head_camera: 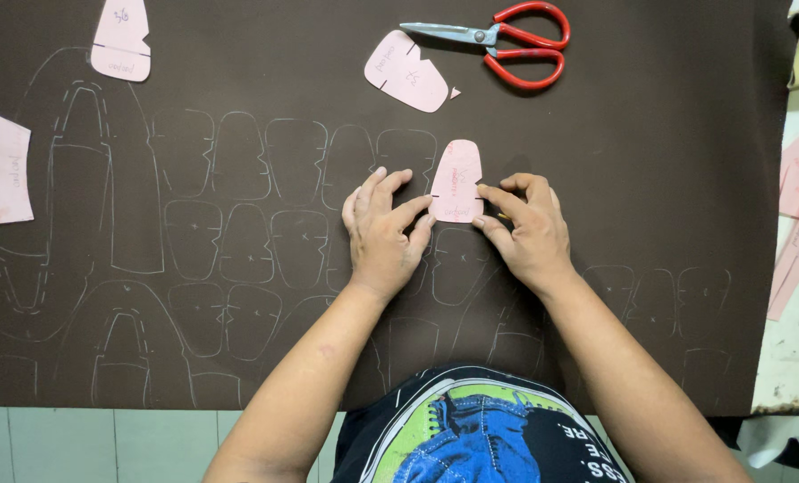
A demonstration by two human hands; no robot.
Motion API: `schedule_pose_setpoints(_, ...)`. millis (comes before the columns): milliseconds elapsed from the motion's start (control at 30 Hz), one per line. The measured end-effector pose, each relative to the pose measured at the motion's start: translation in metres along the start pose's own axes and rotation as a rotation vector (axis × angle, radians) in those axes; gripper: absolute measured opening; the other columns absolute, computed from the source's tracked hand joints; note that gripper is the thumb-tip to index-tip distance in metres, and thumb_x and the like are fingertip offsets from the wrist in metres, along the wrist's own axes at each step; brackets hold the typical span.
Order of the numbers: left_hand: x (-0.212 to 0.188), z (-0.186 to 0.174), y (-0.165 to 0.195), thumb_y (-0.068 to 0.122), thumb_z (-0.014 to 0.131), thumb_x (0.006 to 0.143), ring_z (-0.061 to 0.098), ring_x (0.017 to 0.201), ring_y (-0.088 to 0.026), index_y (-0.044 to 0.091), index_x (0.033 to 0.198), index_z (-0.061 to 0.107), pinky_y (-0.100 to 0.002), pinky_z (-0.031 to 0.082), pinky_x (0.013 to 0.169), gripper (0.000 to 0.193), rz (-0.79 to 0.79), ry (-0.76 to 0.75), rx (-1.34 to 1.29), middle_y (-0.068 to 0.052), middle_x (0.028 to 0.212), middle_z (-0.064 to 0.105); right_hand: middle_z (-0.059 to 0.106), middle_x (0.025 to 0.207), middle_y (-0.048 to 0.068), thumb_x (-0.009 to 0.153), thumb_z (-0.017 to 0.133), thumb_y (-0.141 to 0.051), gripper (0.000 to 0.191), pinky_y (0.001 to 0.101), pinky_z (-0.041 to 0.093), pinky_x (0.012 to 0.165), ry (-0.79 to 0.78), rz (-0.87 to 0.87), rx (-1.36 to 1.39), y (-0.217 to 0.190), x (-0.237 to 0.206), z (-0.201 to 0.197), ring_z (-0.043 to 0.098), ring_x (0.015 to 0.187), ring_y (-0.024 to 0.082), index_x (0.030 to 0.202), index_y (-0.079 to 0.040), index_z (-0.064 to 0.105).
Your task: The person places pink paper pattern pieces on a sheet of brown leather and traces around each pattern with a marking pen, repositioning the patterns to trace outlines of shoe components onto the leather. The person smooths and aligns each pattern piece before tracing its edges.
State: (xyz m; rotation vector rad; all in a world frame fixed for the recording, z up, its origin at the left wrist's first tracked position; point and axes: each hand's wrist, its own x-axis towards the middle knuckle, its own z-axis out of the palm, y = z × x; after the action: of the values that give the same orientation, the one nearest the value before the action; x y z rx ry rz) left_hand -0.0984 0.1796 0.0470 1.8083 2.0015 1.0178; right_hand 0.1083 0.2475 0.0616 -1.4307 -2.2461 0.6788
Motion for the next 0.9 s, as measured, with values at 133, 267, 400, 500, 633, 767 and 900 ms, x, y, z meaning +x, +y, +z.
schedule_pose_setpoints(133,0.004,-0.001,0.004,0.023,0.08,0.083,0.043,0.141,-0.034,0.018,0.104,0.077,-0.054,0.024,0.118,0.021,-0.006,0.006,0.019,-0.007,0.137,0.059,0.058,0.119,0.007,0.082,0.085,-0.026,0.04,0.0378,0.054,0.087,-0.005,0.009,0.016,0.003,-0.001,0.002,0.059,0.109,0.025,0.12,-0.017,0.076)
schedule_pose_setpoints(267,0.007,0.005,0.016,0.013,0.072,0.076,0.053,0.124,-0.028,0.018,0.107,0.076,-0.05,0.034,0.101,0.032,-0.033,-0.193,0.072,-0.003,0.135,0.061,0.058,0.12,0.008,0.082,0.083,-0.024,0.039,0.038,0.053,0.087,-0.05,0.021,0.031,0.009,0.001,0.002,0.06,0.105,0.024,0.119,-0.015,0.076)
schedule_pose_setpoints(400,0.005,0.023,0.038,0.01,0.065,0.087,0.065,0.086,-0.023,0.003,0.118,0.068,-0.041,0.053,0.072,0.032,0.21,-0.306,0.419,-0.013,0.139,0.06,0.058,0.119,0.012,0.092,0.074,-0.018,0.021,0.0383,0.051,0.095,-0.005,-0.079,0.172,0.013,0.022,-0.011,0.059,0.114,0.028,0.111,-0.01,0.077)
schedule_pose_setpoints(500,-0.007,0.033,0.057,0.01,0.064,0.081,0.066,0.058,-0.017,-0.008,0.124,0.064,-0.034,0.058,0.051,0.047,0.249,-0.301,0.547,-0.03,0.141,0.055,0.063,0.107,0.008,0.11,0.062,-0.016,0.016,0.0375,0.049,0.101,0.107,-0.183,0.119,0.006,0.033,-0.035,0.059,0.112,0.029,0.112,-0.009,0.076)
schedule_pose_setpoints(633,-0.014,0.041,0.065,0.01,0.062,0.084,0.07,0.053,-0.019,-0.01,0.135,0.054,-0.038,0.059,0.047,0.055,0.159,-0.399,0.532,-0.038,0.146,0.051,0.067,0.099,0.012,0.104,0.063,-0.02,0.017,0.0398,0.051,0.086,-0.047,-0.098,0.174,-0.021,0.045,-0.043,0.065,0.095,0.031,0.105,-0.005,0.072)
schedule_pose_setpoints(767,-0.011,0.056,0.061,0.028,0.049,0.108,0.07,0.075,-0.041,0.0,0.162,0.021,-0.05,0.057,0.068,0.067,-0.482,-0.728,0.121,-0.027,0.093,0.075,0.071,0.098,0.013,0.097,0.062,-0.018,0.018,0.0444,0.053,0.082,-0.273,-0.258,0.177,-0.043,0.056,-0.035,0.067,0.094,0.034,0.101,-0.003,0.072)
schedule_pose_setpoints(900,-0.021,0.065,0.058,0.02,0.052,0.099,0.074,0.078,-0.04,-0.007,0.144,0.032,-0.048,0.062,0.066,0.057,-0.276,-0.681,0.202,-0.022,0.088,0.072,0.074,0.089,0.013,0.095,0.065,-0.019,0.016,0.0459,0.053,0.079,-0.374,-0.291,0.1,-0.053,0.062,-0.023,0.068,0.088,0.034,0.092,-0.006,0.074)
